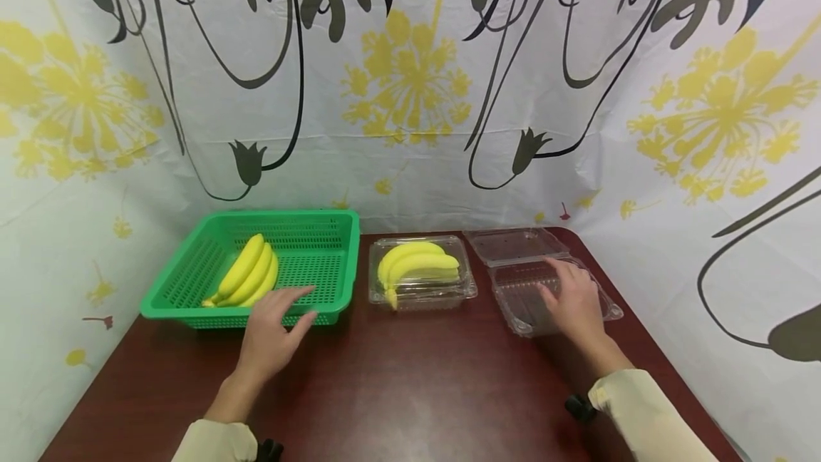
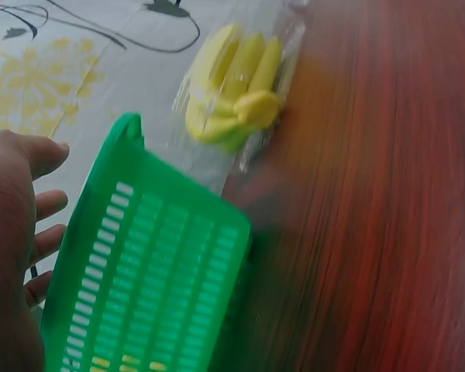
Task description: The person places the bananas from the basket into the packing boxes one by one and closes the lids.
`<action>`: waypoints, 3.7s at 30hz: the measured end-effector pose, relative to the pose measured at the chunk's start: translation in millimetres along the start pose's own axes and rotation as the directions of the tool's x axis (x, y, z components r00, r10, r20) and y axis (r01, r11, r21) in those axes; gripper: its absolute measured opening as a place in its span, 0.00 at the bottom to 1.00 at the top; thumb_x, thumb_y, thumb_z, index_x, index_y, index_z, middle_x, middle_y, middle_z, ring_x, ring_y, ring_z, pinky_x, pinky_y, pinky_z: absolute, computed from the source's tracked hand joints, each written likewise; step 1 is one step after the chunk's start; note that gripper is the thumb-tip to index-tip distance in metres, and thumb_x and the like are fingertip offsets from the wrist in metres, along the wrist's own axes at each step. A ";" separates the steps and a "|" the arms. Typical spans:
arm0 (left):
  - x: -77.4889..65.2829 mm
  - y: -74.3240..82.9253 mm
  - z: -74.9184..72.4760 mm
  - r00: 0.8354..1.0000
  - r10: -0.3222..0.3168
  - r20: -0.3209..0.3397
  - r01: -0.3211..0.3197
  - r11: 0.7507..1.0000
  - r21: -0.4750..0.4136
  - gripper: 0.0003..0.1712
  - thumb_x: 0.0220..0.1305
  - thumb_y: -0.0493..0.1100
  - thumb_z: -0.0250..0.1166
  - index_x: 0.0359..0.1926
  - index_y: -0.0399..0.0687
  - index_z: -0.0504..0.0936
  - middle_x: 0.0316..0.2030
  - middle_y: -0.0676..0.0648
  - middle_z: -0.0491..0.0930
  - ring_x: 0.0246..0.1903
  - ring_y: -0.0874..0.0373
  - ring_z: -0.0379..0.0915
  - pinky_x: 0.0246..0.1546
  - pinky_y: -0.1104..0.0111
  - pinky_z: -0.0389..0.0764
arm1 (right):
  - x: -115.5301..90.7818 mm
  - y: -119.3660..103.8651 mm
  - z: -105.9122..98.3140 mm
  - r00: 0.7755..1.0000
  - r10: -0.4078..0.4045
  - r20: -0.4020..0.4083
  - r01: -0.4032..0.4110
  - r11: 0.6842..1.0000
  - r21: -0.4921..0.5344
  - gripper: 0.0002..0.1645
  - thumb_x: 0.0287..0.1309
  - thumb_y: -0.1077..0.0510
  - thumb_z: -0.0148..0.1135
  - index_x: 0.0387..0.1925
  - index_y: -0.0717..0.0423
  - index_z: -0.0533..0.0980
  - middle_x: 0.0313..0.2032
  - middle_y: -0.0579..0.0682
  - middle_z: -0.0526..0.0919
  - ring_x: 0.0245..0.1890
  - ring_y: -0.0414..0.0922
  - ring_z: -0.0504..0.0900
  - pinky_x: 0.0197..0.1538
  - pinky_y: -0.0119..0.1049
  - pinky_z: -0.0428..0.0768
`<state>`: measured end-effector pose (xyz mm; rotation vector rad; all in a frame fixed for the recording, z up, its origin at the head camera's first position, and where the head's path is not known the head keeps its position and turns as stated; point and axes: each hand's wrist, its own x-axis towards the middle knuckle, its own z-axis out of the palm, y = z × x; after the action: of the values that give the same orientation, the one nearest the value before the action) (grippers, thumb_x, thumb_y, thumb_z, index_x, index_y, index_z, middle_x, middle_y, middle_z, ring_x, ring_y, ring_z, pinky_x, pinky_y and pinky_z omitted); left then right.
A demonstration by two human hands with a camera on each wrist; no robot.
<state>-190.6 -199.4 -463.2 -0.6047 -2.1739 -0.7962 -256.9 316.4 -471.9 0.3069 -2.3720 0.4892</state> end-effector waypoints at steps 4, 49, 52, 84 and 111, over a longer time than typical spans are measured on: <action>0.1 -10.5 -7.6 1.000 0.029 0.005 -0.029 0.999 0.046 0.23 0.50 0.38 0.73 0.51 0.43 0.83 0.44 0.46 0.83 0.44 0.47 0.76 0.46 0.52 0.72 | -2.3 11.2 -2.2 0.998 0.053 0.029 -0.053 0.999 0.009 0.33 0.47 0.63 0.74 0.56 0.62 0.73 0.50 0.67 0.76 0.47 0.68 0.72 0.45 0.65 0.67; 39.0 -99.5 -75.1 0.787 -0.414 0.457 0.326 0.908 0.261 0.35 0.63 0.46 0.66 0.66 0.36 0.67 0.63 0.26 0.60 0.59 0.24 0.55 0.51 0.33 0.62 | -37.3 58.9 -29.3 0.912 0.353 0.210 -0.378 0.922 0.089 0.31 0.59 0.57 0.68 0.58 0.70 0.70 0.47 0.71 0.73 0.46 0.66 0.74 0.46 0.62 0.72; 43.3 -104.2 -76.0 0.775 -0.410 0.482 0.320 0.911 0.260 0.35 0.62 0.45 0.67 0.66 0.35 0.67 0.63 0.26 0.60 0.60 0.24 0.55 0.52 0.33 0.61 | -40.2 56.9 -27.1 0.902 0.378 0.208 -0.403 0.911 0.090 0.31 0.59 0.57 0.67 0.59 0.69 0.69 0.46 0.70 0.74 0.46 0.65 0.74 0.45 0.61 0.72; 55.8 -112.6 -76.8 0.673 -0.474 0.568 0.412 0.878 0.245 0.38 0.61 0.33 0.64 0.70 0.32 0.60 0.56 0.16 0.64 0.49 0.25 0.67 0.32 0.54 0.72 | -51.6 49.1 -14.0 0.904 0.399 0.155 -0.422 0.891 0.167 0.31 0.61 0.58 0.65 0.62 0.66 0.68 0.49 0.67 0.76 0.49 0.62 0.75 0.48 0.57 0.72; 70.0 -94.1 -82.8 0.785 -0.422 0.453 0.365 0.907 0.212 0.37 0.62 0.37 0.66 0.71 0.42 0.65 0.58 0.25 0.69 0.29 0.47 0.67 0.28 0.61 0.66 | -54.5 40.1 -8.8 0.910 0.389 0.142 -0.410 0.896 0.169 0.33 0.60 0.60 0.65 0.65 0.66 0.66 0.49 0.67 0.75 0.49 0.62 0.75 0.47 0.58 0.71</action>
<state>-253.7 -310.7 -398.0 -0.3082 -2.8610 -0.7819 -225.4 361.0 -512.9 -0.0800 -2.4994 0.9242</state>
